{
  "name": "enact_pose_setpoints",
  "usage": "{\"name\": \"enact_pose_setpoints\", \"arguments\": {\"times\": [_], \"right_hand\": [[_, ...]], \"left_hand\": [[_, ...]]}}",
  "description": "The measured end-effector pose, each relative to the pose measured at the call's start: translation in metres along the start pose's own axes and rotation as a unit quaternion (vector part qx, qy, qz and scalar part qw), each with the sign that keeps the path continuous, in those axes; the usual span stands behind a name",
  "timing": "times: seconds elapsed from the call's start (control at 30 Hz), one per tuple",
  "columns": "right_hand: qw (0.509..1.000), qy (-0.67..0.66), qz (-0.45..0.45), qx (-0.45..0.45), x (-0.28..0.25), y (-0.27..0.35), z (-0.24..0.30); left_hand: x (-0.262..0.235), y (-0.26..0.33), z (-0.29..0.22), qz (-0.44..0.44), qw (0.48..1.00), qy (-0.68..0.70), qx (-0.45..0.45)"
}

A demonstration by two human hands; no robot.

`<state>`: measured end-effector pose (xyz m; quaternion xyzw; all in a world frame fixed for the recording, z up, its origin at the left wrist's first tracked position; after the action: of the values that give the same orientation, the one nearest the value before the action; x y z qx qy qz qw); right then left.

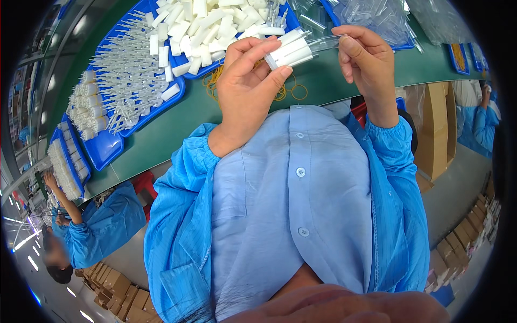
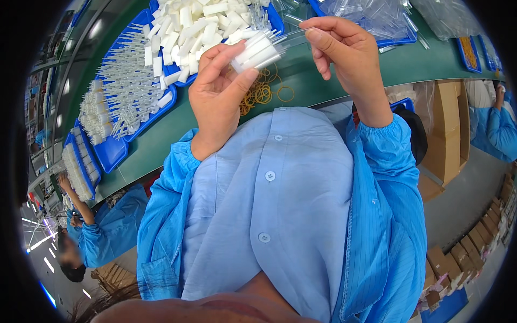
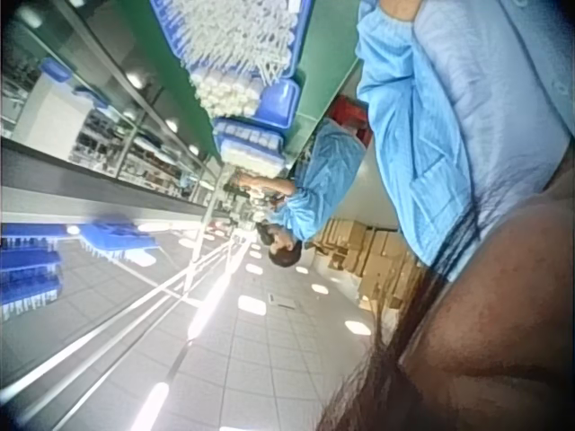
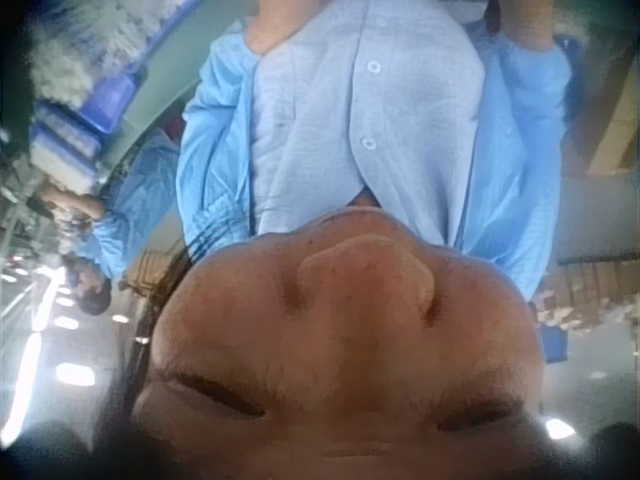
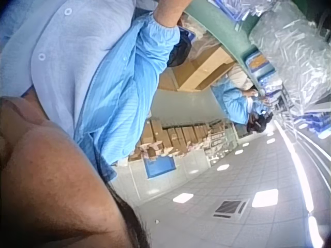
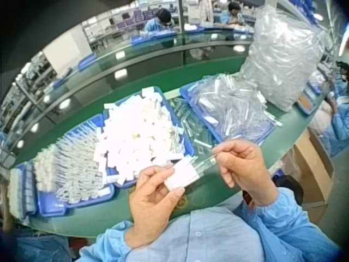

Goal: The person assembles medical supplies by inserting white foam pieces into clear plastic tubes. They then bundle the tubes together and secure them with a rubber band. The person repeats this process multiple times, handling the foam pieces and tubes by hand.

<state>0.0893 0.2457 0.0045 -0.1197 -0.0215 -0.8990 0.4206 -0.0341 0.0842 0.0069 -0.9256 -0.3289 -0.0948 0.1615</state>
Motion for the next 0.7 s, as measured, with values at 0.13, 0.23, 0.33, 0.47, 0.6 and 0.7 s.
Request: {"name": "enact_pose_setpoints", "arguments": {"times": [0.13, 0.23, 0.33, 0.47, 0.6, 0.7], "right_hand": [[0.999, -0.033, 0.006, 0.016, 0.003, 0.001, -0.002], [0.998, -0.044, 0.008, 0.033, 0.005, 0.003, -0.003], [0.999, -0.033, 0.005, 0.033, 0.005, 0.002, -0.006], [0.998, -0.032, 0.005, 0.046, 0.007, 0.003, -0.005], [0.998, -0.033, 0.011, 0.058, 0.009, 0.003, -0.004], [0.997, -0.036, 0.013, 0.063, 0.010, 0.003, -0.006]], "left_hand": [[-0.001, 0.000, 0.002, -0.008, 1.000, 0.008, -0.008], [-0.002, 0.000, 0.001, -0.014, 1.000, 0.005, -0.006], [-0.002, 0.000, -0.003, -0.015, 0.999, -0.030, 0.006], [0.000, 0.000, -0.006, 0.005, 0.995, -0.094, 0.020], [0.000, -0.001, -0.007, 0.006, 0.991, -0.129, 0.039], [-0.001, -0.001, -0.007, -0.003, 0.992, -0.116, 0.040]]}}
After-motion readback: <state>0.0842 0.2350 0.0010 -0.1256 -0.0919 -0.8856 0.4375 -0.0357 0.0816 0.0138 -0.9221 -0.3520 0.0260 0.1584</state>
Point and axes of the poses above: each hand's wrist, its own y-axis away from the middle knuckle, its own x-axis out of the palm, z = x × y, the point moved 8 cm from there along -y, towards the middle knuckle, and after that the axes turned 2 degrees about -z, right-handed, at the moved point
